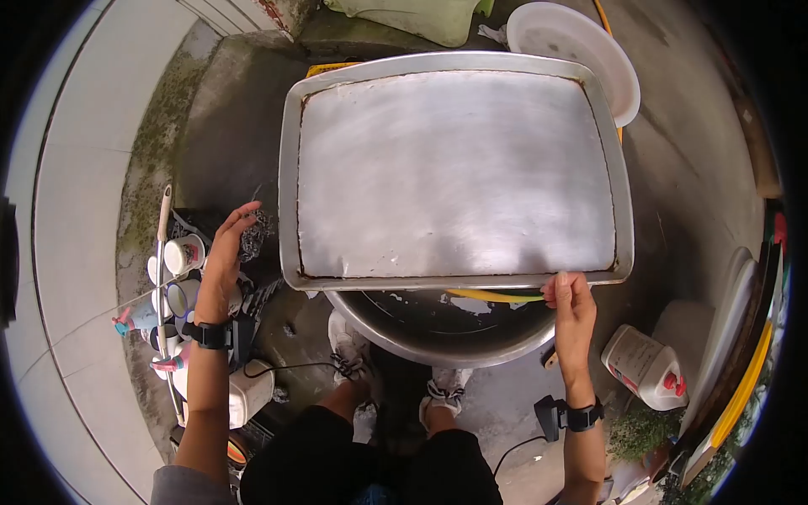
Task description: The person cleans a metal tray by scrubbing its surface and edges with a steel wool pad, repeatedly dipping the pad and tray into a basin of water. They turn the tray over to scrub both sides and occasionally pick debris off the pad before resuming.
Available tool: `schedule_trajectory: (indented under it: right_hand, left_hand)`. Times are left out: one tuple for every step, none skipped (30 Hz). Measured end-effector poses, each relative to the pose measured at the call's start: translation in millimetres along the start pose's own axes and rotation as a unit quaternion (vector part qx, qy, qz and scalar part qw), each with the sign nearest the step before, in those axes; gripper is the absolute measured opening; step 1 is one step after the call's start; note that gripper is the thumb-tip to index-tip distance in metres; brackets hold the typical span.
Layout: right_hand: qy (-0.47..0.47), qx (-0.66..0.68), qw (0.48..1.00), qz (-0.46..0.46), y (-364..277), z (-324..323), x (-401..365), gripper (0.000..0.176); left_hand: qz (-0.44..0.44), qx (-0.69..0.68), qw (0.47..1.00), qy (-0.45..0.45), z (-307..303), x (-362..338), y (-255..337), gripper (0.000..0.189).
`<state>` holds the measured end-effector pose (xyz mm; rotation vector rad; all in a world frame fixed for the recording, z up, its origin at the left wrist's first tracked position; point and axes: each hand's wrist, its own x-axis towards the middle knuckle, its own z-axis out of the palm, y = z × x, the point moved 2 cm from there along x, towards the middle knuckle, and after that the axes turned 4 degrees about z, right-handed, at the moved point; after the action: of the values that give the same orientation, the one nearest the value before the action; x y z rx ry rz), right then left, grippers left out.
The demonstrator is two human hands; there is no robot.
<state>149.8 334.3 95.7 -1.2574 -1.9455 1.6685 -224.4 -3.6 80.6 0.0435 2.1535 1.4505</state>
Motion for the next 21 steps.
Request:
schedule_trajectory:
  right_hand:
    - [-0.046, -0.016, 0.997, 0.064, 3, 16, -15, 0.028]
    - [-0.100, 0.043, 0.987, 0.120, 10, 31, -25, 0.029]
    - [-0.146, 0.072, 0.969, 0.184, 11, 44, -32, 0.035]
    - [-0.148, 0.072, 0.969, 0.184, 11, 56, -33, 0.035]
    - [-0.151, 0.101, 0.956, 0.232, 13, 67, -33, 0.042]
    - [-0.151, 0.129, 0.940, 0.279, 16, 77, -32, 0.049]
    - [-0.148, 0.128, 0.940, 0.281, 15, 85, -28, 0.049]
    - [-0.102, 0.156, 0.936, 0.297, 14, 91, -22, 0.054]
    - [-0.055, 0.184, 0.930, 0.313, 15, 93, -17, 0.059]
    - [-0.053, 0.183, 0.930, 0.314, 20, 93, -13, 0.059]
    - [-0.039, 0.175, 0.934, 0.311, 26, 91, -9, 0.060]
    - [-0.021, 0.168, 0.937, 0.307, 28, 88, -6, 0.060]
    - [0.013, 0.177, 0.932, 0.317, 24, 91, -4, 0.054]
    - [0.025, 0.177, 0.932, 0.317, 29, 92, -5, 0.054]
    - [0.036, 0.182, 0.939, 0.289, 40, 93, -5, 0.050]
    - [0.044, 0.188, 0.947, 0.257, 49, 93, -3, 0.045]
    - [0.055, 0.200, 0.947, 0.244, 51, 91, -1, 0.038]
    - [0.059, 0.202, 0.948, 0.241, 49, 86, 0, 0.038]
    - [0.085, 0.198, 0.950, 0.226, 40, 78, 0, 0.034]
    - [0.110, 0.194, 0.951, 0.213, 37, 70, 1, 0.030]
    - [0.087, 0.170, 0.962, 0.196, 46, 54, 6, 0.038]
  left_hand:
    - [0.007, -0.012, 1.000, -0.010, 2, 12, 16, 0.030]
    - [0.014, -0.023, 0.999, -0.020, 5, 26, 30, 0.029]
    - [0.014, -0.023, 0.999, -0.018, 7, 45, 37, 0.029]
    - [-0.017, 0.007, 1.000, -0.022, 10, 66, 44, 0.033]
    - [-0.049, 0.038, 0.998, -0.029, 15, 85, 48, 0.038]
    - [-0.081, 0.068, 0.994, -0.037, 20, 102, 51, 0.045]
    - [-0.083, 0.068, 0.993, -0.040, 26, 116, 53, 0.045]
    - [-0.074, 0.184, 0.980, 0.003, 29, 128, 53, 0.056]
    - [-0.063, 0.297, 0.952, 0.046, 31, 138, 53, 0.067]
    - [-0.064, 0.296, 0.952, 0.044, 33, 145, 54, 0.067]
    - [-0.063, 0.357, 0.932, 0.007, 36, 152, 56, 0.067]
    - [-0.059, 0.416, 0.907, -0.032, 40, 159, 58, 0.067]
    - [-0.081, 0.458, 0.884, -0.044, 42, 170, 58, 0.060]
    - [-0.075, 0.457, 0.885, -0.055, 35, 179, 52, 0.060]
    - [-0.032, 0.429, 0.896, -0.111, 25, 190, 43, 0.057]
    - [0.013, 0.398, 0.903, -0.162, 25, 196, 41, 0.054]
    - [0.021, 0.396, 0.903, -0.166, 30, 192, 44, 0.054]
    - [0.020, 0.391, 0.903, -0.177, 28, 184, 44, 0.049]
    - [0.017, 0.387, 0.902, -0.187, 24, 172, 43, 0.045]
    - [0.017, 0.389, 0.902, -0.188, 22, 159, 39, 0.045]
    - [0.011, 0.328, 0.921, -0.209, 22, 145, 34, 0.043]
